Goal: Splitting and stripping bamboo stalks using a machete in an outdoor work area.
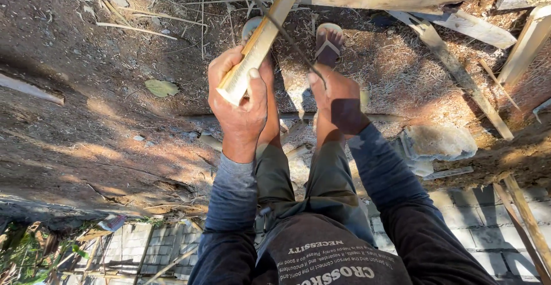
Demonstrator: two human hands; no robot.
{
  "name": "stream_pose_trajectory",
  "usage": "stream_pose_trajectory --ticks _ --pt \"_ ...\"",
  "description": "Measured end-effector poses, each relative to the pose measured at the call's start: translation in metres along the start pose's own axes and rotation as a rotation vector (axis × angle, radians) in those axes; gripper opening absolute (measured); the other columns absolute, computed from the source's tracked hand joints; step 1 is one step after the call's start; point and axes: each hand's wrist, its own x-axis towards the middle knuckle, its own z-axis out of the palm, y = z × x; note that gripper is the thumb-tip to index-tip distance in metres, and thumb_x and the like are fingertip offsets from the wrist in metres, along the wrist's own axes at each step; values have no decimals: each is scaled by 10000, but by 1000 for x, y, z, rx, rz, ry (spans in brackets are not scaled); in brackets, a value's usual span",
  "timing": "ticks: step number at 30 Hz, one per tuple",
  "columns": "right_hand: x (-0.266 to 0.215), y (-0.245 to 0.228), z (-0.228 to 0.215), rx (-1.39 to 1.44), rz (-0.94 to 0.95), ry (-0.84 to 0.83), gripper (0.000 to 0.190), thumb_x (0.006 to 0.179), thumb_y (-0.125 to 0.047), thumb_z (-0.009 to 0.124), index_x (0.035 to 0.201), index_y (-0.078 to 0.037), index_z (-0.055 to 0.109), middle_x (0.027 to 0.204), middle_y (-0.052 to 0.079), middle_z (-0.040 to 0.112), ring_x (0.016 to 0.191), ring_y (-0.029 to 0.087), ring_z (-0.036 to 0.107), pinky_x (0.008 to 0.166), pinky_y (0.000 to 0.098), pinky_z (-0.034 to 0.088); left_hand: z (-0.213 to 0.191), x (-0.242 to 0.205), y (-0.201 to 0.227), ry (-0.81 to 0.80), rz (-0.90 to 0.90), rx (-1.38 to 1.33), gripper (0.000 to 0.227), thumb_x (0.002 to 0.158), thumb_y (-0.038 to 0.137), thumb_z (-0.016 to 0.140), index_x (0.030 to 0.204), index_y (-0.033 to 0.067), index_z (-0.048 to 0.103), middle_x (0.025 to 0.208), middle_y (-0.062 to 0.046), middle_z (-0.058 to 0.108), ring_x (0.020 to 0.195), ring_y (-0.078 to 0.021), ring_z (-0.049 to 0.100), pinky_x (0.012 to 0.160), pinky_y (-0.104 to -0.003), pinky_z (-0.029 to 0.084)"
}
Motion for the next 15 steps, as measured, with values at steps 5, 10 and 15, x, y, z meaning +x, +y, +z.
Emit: stream_pose_trajectory --ticks 5,10,15 --pt "19 24 29 -5 -159 -73 210 1024 -290 678 1083 -89 690 901 167 704 824 377 709 708 448 551 11 -9 -16 46 128 -9 301 1102 118 628 1324 -25 484 1304 -174 593 1206 -215 629 1074 -325 528" --pt "22 -14 15 -6 -218 -87 195 1025 -261 704 1048 -70 671 889 156 690 812 383 690 687 462 533 -4 6 -19 113 -12 -151 333 1077 129 616 1317 -45 464 1321 -181 606 1195 -228 657 1030 -336 577" --pt "22 -16 9 100 -294 -46 220 1027 -268 669 1070 -53 654 888 171 677 806 378 686 697 456 531 -3 -4 -22 88 21 139 342 1101 105 634 1374 -53 502 1238 -187 613 1107 -207 659 976 -332 564"
